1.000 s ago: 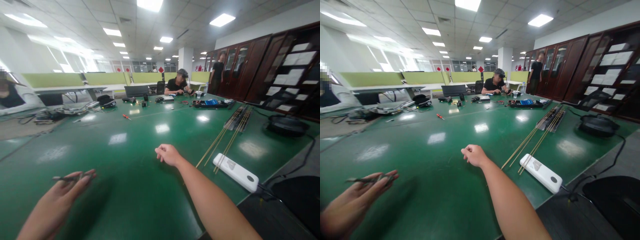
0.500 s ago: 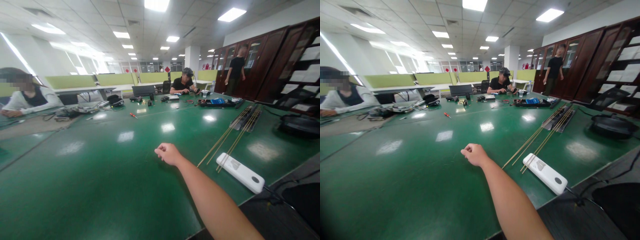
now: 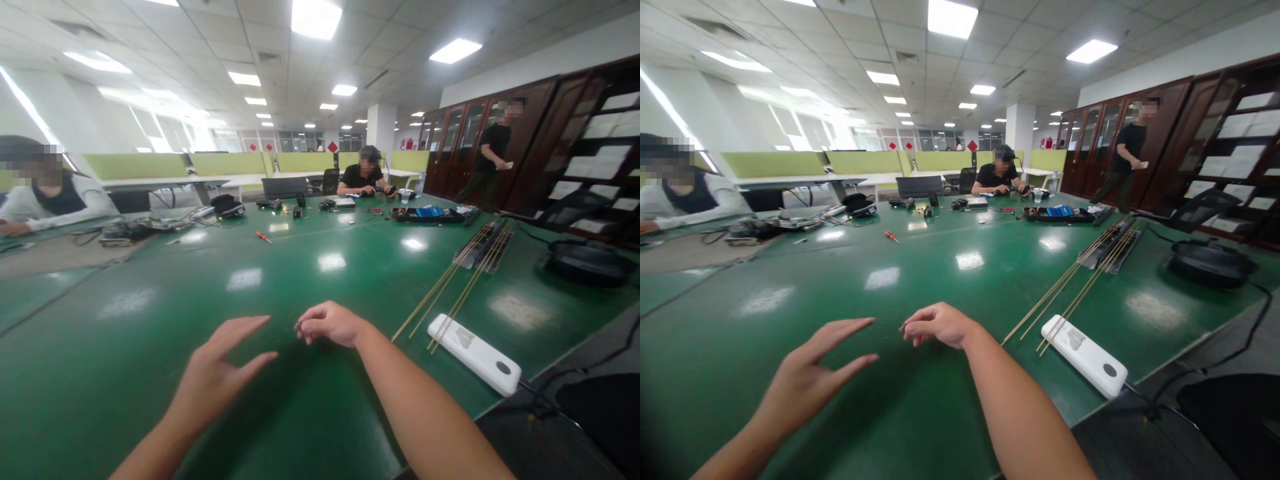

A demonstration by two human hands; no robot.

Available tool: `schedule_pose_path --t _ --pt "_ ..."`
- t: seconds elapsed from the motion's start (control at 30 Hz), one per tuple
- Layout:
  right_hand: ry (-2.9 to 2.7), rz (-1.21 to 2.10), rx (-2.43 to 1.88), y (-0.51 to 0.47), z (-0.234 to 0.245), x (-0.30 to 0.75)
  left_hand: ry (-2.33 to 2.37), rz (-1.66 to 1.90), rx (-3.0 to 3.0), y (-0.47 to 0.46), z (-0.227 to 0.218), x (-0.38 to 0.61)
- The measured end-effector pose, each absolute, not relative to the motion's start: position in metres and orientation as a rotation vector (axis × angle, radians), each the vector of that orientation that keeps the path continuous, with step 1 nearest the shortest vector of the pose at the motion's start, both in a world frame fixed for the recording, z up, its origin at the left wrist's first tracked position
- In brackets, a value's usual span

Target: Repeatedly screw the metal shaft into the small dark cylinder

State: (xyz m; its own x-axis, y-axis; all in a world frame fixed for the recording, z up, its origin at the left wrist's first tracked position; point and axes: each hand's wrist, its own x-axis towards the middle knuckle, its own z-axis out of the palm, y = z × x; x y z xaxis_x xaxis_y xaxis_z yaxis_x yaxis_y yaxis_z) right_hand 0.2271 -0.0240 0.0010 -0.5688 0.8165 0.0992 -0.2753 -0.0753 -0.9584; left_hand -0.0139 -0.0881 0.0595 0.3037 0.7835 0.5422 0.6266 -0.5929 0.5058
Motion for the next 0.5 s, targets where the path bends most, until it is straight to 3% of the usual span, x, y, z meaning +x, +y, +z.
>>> schedule_pose_path --t 0.13,0.5 --pt "-1.304 1.77 -0.588 -0.022 0.001 0.226 1.047 1.139 2.277 -0.06 0.057 0.033" --pt "-1.235 1.828 -0.507 -0.027 0.004 0.216 1.138 1.234 1.906 -0.06 0.049 0.043"
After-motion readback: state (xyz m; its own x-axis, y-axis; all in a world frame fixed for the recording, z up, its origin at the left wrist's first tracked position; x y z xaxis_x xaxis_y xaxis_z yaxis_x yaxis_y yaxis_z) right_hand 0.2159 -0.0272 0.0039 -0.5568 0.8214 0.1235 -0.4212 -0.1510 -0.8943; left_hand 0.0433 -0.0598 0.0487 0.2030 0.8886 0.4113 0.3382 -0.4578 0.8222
